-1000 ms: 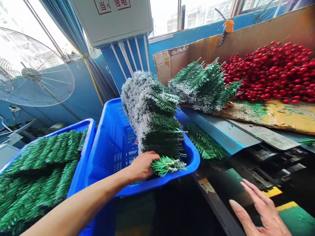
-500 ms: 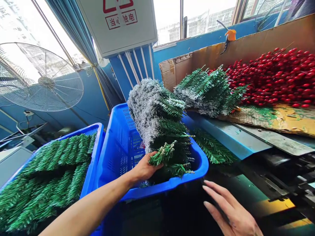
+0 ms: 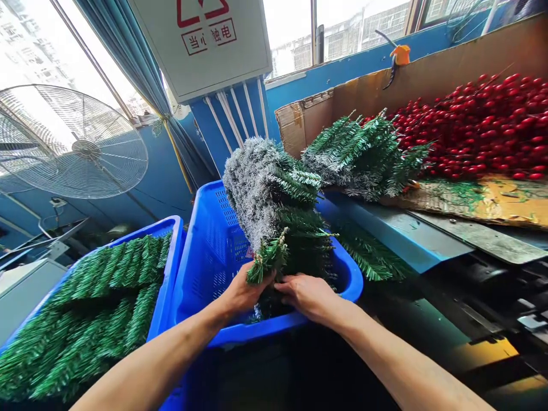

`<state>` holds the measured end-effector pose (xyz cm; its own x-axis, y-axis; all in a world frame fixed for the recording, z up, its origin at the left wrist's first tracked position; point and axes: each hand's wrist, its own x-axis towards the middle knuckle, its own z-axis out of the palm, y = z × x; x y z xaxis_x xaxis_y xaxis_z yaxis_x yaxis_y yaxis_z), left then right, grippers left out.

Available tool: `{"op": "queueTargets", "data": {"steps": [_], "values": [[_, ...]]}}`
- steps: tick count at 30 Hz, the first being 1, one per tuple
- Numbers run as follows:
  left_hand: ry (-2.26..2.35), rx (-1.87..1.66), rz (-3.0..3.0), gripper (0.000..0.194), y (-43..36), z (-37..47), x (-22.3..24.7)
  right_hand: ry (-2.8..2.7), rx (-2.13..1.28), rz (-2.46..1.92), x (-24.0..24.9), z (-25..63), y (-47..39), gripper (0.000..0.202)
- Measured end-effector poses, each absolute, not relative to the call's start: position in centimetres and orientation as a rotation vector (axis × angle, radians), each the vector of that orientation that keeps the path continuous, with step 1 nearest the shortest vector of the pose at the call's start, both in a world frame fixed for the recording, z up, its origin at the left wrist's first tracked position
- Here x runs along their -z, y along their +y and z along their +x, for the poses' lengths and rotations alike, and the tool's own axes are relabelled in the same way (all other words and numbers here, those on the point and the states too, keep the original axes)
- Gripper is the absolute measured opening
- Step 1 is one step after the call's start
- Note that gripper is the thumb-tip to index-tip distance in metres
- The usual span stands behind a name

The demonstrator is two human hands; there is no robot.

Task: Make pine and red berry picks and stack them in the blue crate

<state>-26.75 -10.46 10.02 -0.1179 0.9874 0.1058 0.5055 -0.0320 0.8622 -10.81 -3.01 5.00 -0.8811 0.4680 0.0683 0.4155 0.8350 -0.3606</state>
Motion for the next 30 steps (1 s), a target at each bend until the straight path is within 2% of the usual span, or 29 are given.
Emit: {"op": "queueTargets", "data": {"steps": [3,7,9,11,14,17,20,24,30], "values": [[1.719,-1.217,1.538,0.044,-9.9,-26.8,-12.4,-2.841,-0.541,-0.82,-4.7,-11.4,-2.8,0.027],[1.594,-1.666,1.38,0.039,-9.2,-26.8,-16.5,-2.78,-0.586,-0.894,-4.5,-12.0,-3.0,0.029],[1.567,-1.68,1.274,0.035,-9.5,-26.5,-17.9,-2.744,-0.618,-0.86,-4.7,-11.8,-3.1,0.023],[1.607,-1.528,1.187,0.035,-10.1,-25.9,-18.2,-2.694,-0.654,-0.758,-5.0,-10.9,-3.1,0.02],[1.588,-1.28,1.153,0.035,-11.2,-24.2,-17.0,-2.5,-0.695,-0.645,-5.7,-8.4,-3.4,0.036],[1.378,-1.151,1.169,0.031,-11.2,-21.5,-14.9,-1.993,-1.04,-0.613,-6.8,-5.6,-4.4,0.043],[1.171,-1.046,1.162,0.046,-10.3,-18.3,-13.2,-1.634,-1.315,-0.585,-7.8,-3.5,-5.8,0.042],[1.028,-0.946,1.088,0.051,-8.7,-14.2,-11.3,-1.453,-1.387,-0.694,-7.8,-1.3,-7.0,0.039],[0.843,-1.059,0.937,0.057,-8.4,-9.2,-8.2,-1.431,-1.324,-0.929,-7.1,3.4,-6.5,0.048]]}}
